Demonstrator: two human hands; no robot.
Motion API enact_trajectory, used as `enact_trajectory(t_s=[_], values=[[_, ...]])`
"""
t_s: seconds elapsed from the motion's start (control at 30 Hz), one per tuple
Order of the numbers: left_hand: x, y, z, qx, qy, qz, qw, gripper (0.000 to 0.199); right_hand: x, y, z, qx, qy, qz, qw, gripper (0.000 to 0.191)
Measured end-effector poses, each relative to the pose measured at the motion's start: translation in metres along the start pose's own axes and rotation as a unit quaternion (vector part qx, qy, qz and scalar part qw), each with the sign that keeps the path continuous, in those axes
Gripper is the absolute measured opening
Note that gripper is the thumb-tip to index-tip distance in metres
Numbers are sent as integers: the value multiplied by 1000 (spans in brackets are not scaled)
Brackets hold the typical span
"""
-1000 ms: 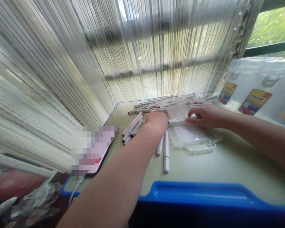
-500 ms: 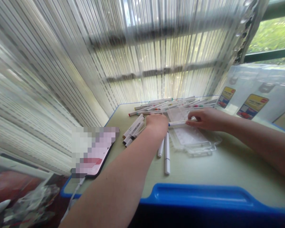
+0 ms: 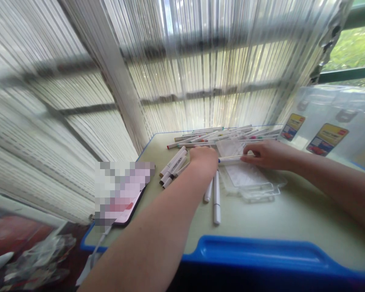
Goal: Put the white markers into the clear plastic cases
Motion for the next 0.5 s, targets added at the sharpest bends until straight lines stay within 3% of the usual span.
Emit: enact_trajectory(t_s=[0.5], values=[[0, 2, 1, 1, 0, -16, 1000, 39, 4, 1, -3, 5, 2, 8, 1000, 44]])
Point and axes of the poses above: each hand's wrist, its own y-axis away from the middle knuckle, its own x-axis out of the back of the hand, z = x × y, the point moved 9 cm from there along -y, towards the middle knuckle
